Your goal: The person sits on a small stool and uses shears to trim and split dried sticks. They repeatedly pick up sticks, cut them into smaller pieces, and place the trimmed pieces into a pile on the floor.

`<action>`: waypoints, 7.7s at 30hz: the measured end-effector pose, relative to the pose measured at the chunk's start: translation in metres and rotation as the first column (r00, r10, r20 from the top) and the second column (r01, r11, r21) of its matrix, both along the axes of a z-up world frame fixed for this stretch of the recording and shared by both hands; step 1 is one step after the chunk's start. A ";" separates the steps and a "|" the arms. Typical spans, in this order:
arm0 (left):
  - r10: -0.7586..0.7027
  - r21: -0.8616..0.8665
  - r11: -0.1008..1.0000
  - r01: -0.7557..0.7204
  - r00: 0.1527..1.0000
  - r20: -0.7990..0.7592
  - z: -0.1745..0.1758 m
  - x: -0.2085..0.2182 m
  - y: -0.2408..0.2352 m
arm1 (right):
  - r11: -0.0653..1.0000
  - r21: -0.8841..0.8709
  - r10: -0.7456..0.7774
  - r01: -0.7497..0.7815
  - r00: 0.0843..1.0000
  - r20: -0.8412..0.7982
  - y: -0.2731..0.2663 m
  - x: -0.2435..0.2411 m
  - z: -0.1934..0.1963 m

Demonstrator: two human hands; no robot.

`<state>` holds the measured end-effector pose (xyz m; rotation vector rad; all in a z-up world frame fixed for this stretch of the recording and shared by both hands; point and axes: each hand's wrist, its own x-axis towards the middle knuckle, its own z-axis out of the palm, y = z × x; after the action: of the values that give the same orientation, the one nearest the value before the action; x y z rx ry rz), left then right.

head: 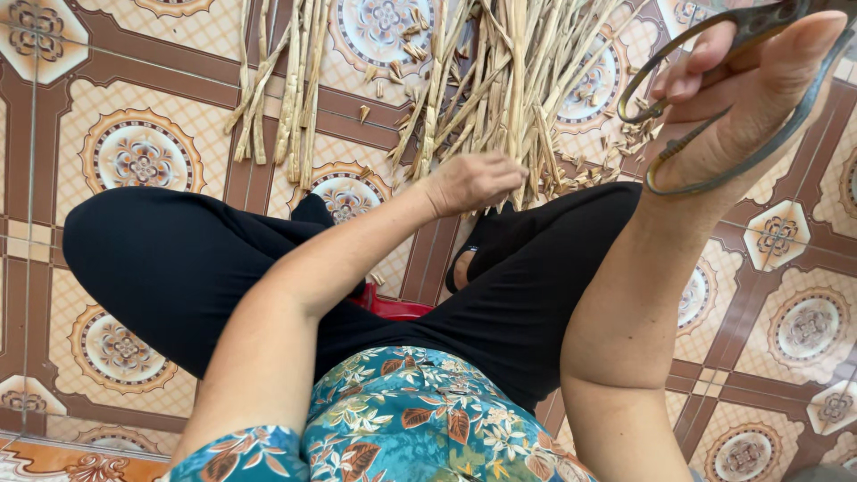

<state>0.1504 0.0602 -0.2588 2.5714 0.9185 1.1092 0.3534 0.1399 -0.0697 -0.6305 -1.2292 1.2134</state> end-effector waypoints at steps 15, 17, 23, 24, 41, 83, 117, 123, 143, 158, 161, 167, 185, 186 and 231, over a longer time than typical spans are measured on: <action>0.824 -0.488 -0.064 -0.871 0.230 -0.518 -0.230 -0.214 -0.032 | 0.977 -0.198 0.103 -0.073 0.984 0.143 -0.002 -0.034 0.003; 0.752 -0.456 -0.343 -0.822 0.051 -0.658 -0.229 -0.225 -0.048 | 0.976 -0.211 0.095 -0.058 0.981 0.167 -0.001 -0.040 0.003; 0.615 -0.380 -0.435 -0.817 0.039 -0.788 -0.223 -0.215 -0.066 | 0.969 -0.247 0.070 -0.024 0.982 0.178 0.002 -0.052 0.000; 0.601 -0.380 -0.449 -0.809 0.041 -0.798 -0.221 -0.215 -0.064 | 0.970 -0.244 0.067 -0.020 0.980 0.186 0.003 -0.053 0.000; 0.428 -0.565 -0.283 -0.775 0.425 -0.798 -0.073 -0.180 -0.003 | 0.978 -0.182 0.125 -0.100 0.983 0.134 -0.010 -0.054 0.011; 0.455 -0.553 0.807 -0.206 0.815 0.360 0.271 -0.128 -0.129 | 0.992 -0.093 0.112 -0.090 0.958 0.263 -0.019 -0.092 0.008; 0.360 -0.546 0.797 0.260 0.521 0.774 0.158 -0.127 -0.041 | 0.961 0.077 0.137 -0.265 0.699 0.702 -0.073 -0.147 0.021; 0.399 -0.601 0.773 0.203 0.580 0.710 0.163 -0.129 -0.042 | 0.954 0.120 0.117 -0.275 0.709 0.696 -0.074 -0.149 0.020; 0.432 -0.622 0.775 0.111 0.625 0.650 0.164 -0.132 -0.045 | 0.966 0.022 0.186 -0.256 0.757 0.626 -0.077 -0.151 0.021; 0.524 -0.619 0.784 -0.051 0.589 0.615 0.193 -0.153 -0.038 | 0.884 -0.354 0.451 -0.307 0.759 0.469 -0.044 -0.140 0.018; 0.526 -0.473 0.845 -0.249 0.543 0.655 0.214 -0.167 -0.025 | 0.848 -0.469 0.427 -0.249 0.845 0.323 -0.028 -0.121 0.021; 0.379 -0.124 0.907 -0.402 0.654 0.655 0.229 -0.131 0.018 | 0.968 -0.153 0.192 -0.200 0.979 -0.066 -0.003 -0.058 0.019; 0.300 -0.488 0.821 -0.297 0.951 -0.074 -0.134 -0.002 0.008 | 0.968 -0.215 0.096 -0.127 0.984 -0.148 -0.001 0.010 0.009; 0.354 -0.665 0.682 -0.304 0.933 -0.064 -0.148 -0.015 0.008 | 0.967 -0.224 0.095 -0.126 0.985 -0.144 -0.001 0.008 0.009; 0.287 -0.398 0.914 0.073 0.577 0.765 0.236 -0.139 -0.038 | 0.954 -0.104 0.296 -0.280 0.935 0.195 -0.057 -0.130 0.014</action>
<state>0.0117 0.0220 -0.0228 1.3896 0.9010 1.7027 0.2233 0.0825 -0.0554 -0.6615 -1.4974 1.4712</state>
